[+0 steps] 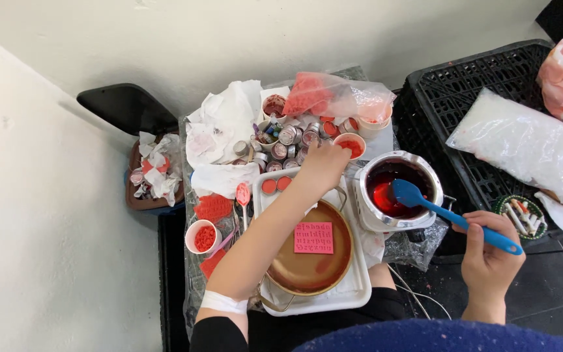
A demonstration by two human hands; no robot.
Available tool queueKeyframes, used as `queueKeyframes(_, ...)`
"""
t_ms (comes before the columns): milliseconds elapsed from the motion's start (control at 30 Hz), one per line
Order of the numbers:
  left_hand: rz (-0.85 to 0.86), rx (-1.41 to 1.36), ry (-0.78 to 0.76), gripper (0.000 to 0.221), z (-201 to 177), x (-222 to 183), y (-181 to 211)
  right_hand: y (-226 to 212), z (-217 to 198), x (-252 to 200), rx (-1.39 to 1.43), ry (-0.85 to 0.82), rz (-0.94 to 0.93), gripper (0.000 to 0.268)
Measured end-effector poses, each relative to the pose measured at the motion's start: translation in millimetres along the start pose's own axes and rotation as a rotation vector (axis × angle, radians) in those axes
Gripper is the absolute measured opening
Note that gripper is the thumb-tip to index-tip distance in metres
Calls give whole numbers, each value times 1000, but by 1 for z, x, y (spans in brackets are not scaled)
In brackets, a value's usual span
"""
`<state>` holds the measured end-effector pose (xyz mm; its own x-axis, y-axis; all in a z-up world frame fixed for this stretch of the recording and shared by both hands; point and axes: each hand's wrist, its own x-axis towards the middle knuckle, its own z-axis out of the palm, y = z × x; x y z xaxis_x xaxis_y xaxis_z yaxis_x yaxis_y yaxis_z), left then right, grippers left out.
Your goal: Making small red wax-based products by melting material and using molds.
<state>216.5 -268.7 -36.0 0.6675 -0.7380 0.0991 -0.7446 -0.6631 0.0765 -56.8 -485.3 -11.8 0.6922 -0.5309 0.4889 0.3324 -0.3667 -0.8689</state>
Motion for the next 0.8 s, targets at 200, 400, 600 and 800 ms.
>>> queueKeyframes(200, 51, -459, -244, 40, -74, -28, 5, -5, 10, -4, -48, -15, -3, 7)
queueKeyframes(400, 187, -713, -183, 51, -38, -43, -5, -6, 16, -2, 90, -14, 64, 9)
queueKeyframes(600, -92, -880, -106, 42, -51, -74, 15, -9, 24, -2, 78, -13, -7, 22)
queueKeyframes(800, -240, -849, 36, 44, -107, -126, 15, -23, 46, -2, 229, -3, -21, 13)
